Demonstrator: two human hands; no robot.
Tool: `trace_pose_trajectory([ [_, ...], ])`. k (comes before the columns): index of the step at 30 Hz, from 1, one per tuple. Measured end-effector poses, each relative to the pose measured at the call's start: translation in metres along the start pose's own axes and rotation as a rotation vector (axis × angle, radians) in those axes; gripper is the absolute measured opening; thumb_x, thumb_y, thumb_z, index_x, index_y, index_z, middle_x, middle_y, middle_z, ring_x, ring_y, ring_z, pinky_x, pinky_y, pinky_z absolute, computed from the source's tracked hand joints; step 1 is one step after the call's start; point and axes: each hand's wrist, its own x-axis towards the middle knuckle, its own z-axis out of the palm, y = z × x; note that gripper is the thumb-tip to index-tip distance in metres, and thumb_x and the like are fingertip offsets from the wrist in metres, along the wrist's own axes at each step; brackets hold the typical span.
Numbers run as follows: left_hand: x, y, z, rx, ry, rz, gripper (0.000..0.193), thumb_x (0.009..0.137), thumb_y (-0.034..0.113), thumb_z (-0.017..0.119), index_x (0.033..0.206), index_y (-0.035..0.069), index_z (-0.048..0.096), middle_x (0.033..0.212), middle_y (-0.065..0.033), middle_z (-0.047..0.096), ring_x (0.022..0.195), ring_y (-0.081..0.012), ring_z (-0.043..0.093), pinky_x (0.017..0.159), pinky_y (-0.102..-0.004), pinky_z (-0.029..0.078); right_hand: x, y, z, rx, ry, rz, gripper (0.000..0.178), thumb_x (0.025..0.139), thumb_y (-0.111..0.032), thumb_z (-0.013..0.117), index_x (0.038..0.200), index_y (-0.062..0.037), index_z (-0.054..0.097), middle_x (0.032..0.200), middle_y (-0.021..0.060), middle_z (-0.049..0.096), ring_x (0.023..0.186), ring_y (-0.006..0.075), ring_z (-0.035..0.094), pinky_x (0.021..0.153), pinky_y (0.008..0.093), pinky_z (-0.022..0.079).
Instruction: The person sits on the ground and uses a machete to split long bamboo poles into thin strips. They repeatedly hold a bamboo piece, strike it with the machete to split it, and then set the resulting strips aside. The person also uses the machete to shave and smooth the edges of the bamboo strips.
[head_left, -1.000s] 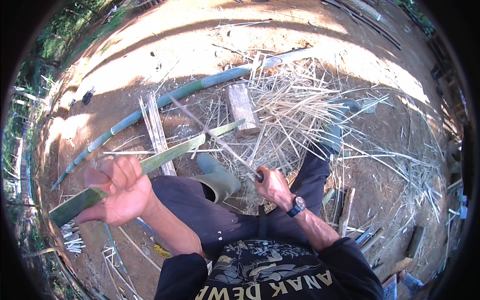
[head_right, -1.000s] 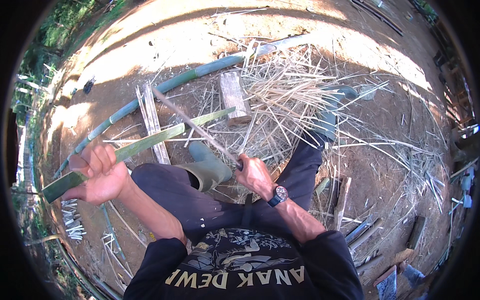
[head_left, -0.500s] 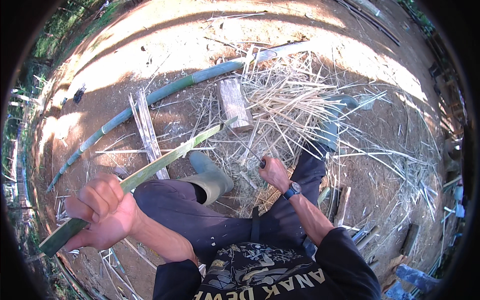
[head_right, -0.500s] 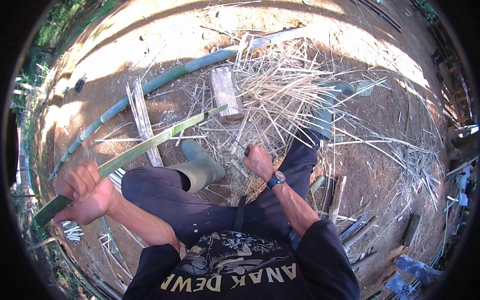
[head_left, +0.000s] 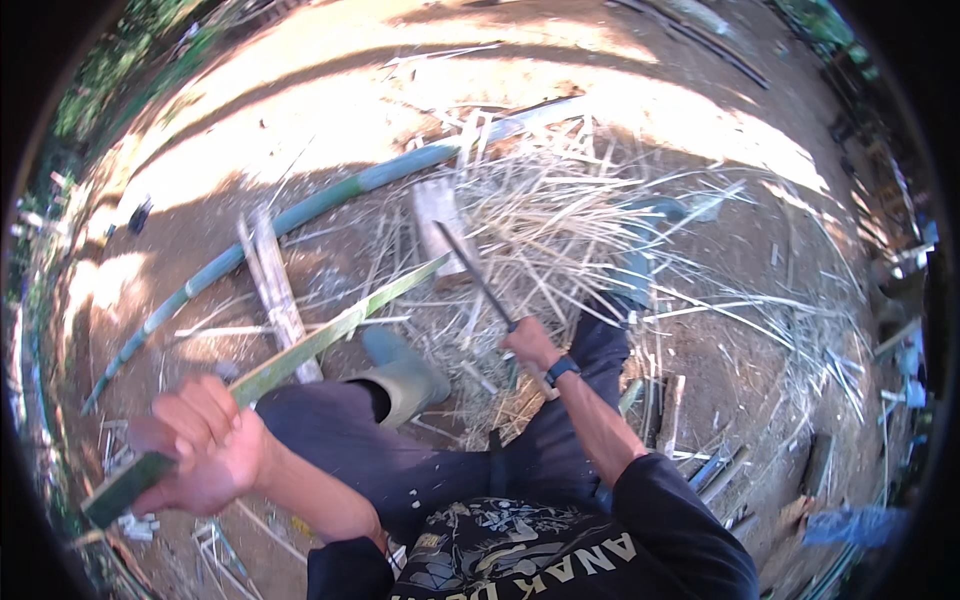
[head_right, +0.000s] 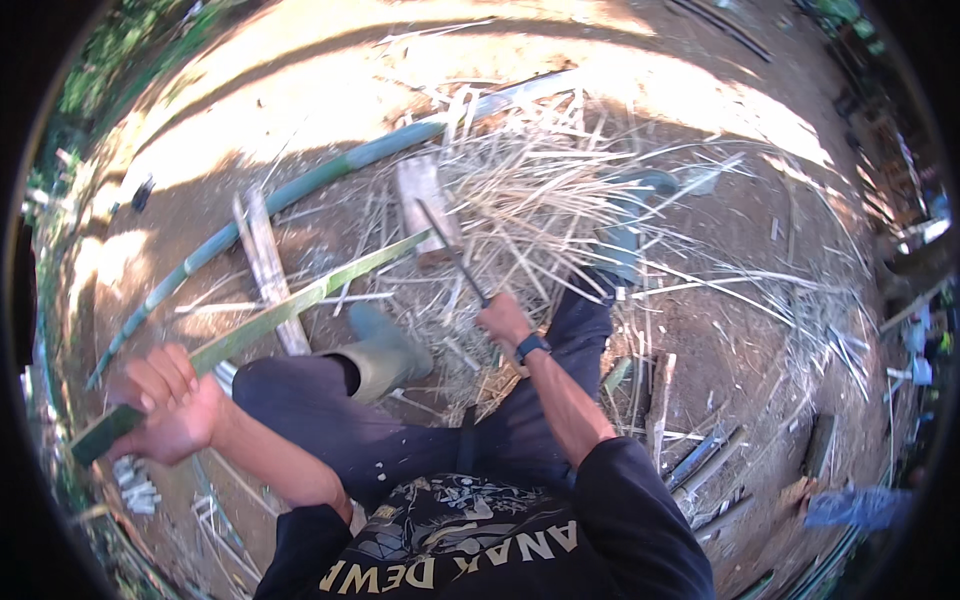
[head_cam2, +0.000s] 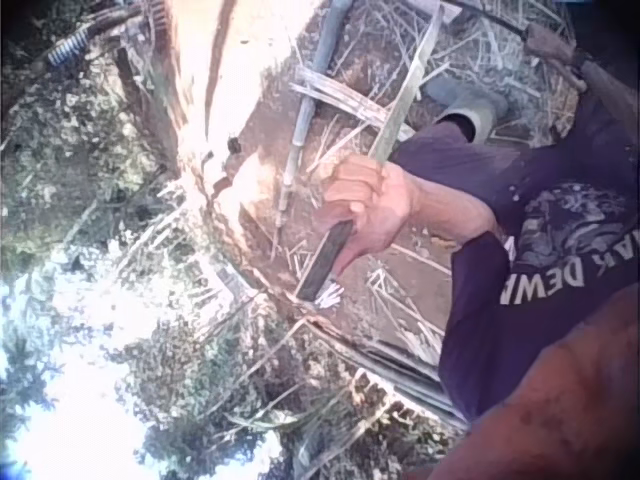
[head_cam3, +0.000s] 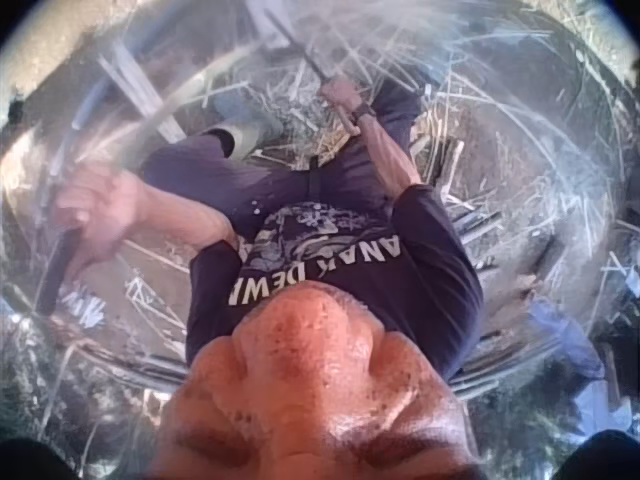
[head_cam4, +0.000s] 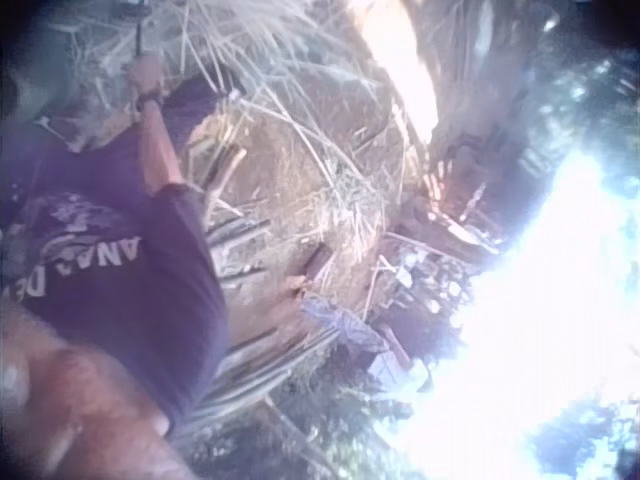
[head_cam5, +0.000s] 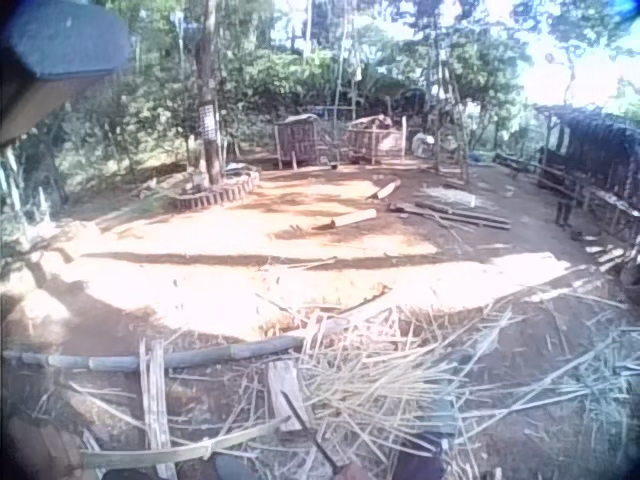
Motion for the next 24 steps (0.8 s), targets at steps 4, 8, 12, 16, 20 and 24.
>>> trace_pose_trajectory([
  [4, -0.018, -0.011, 0.033, 0.020, -0.191, 0.025, 0.056, 0.093, 0.056, 0.046, 0.088, 0.001, 0.051, 0.060, -0.0083, 0.045, 0.045, -0.0167, 0.043, 0.045, -0.0284, 0.037, -0.055, -0.060, 0.016, 0.523, -0.079, -0.157, 0.029, 0.078, -0.027, 0.074, 0.074, 0.0008, 0.066, 0.063, 0.0061, 0.062, 0.047, 0.0110, 0.053, 0.042, 0.0267, 0.044],
  [8, -0.035, -0.008, 0.083, 0.078, -0.118, -0.002, 0.062, 0.095, 0.062, 0.031, 0.074, 0.006, 0.044, 0.059, -0.0035, 0.036, 0.047, -0.0146, 0.036, 0.046, -0.0264, 0.032, -0.112, -0.130, 0.021, 0.902, -0.265, -0.256, 0.045, 0.084, -0.041, 0.070, 0.093, 0.0023, 0.059, 0.073, 0.0157, 0.068, 0.042, 0.0093, 0.048, 0.040, 0.0248, 0.042],
  [12, -0.064, -0.002, 0.115, 0.029, -0.258, -0.017, 0.063, 0.095, 0.061, 0.030, 0.074, 0.005, 0.044, 0.060, -0.0040, 0.038, 0.048, -0.0163, 0.037, 0.046, -0.0273, 0.033, -0.136, -0.141, 0.034, 1.063, -0.256, -0.287, 0.041, 0.086, -0.041, 0.069, 0.078, -0.0014, 0.060, 0.065, 0.0120, 0.064, 0.042, 0.0102, 0.048, 0.039, 0.0247, 0.039],
  [16, -0.082, 0.015, 0.130, 0.041, -0.450, -0.117, 0.069, 0.094, 0.064, 0.028, 0.066, 0.004, 0.047, 0.052, -0.0048, 0.041, 0.052, -0.0192, 0.050, 0.048, -0.0257, 0.039, -0.138, -0.136, 0.036, 1.174, -0.250, -0.239, 0.025, 0.086, -0.026, 0.068, 0.079, -0.0039, 0.059, 0.057, 0.0009, 0.052, 0.044, 0.0092, 0.050, 0.039, 0.0246, 0.042],
  [20, -0.089, 0.029, 0.122, 0.154, -0.656, -0.192, 0.070, 0.095, 0.062, 0.028, 0.066, 0.004, 0.055, 0.051, -0.0072, 0.053, 0.066, -0.0274, 0.063, 0.080, -0.0433, 0.050, -0.132, -0.147, 0.014, 1.288, -0.223, -0.287, 0.009, 0.084, -0.011, 0.062, 0.082, -0.0027, 0.059, 0.062, 0.0036, 0.057, 0.047, 0.0116, 0.054, 0.042, 0.0252, 0.045],
  [24, -0.100, 0.050, 0.121, 0.530, -0.621, -0.597, 0.074, 0.090, 0.067, 0.036, 0.090, 0.000, 0.067, 0.114, -0.0200, 0.059, 0.112, -0.0326, 0.055, 0.107, -0.0493, 0.030, -0.121, -0.150, -0.034, 1.086, 0.111, -0.398, 0.011, 0.078, -0.008, 0.063, 0.076, 0.0032, 0.061, 0.068, 0.0112, 0.064, 0.052, 0.0162, 0.059, 0.046, 0.0286, 0.047],
])
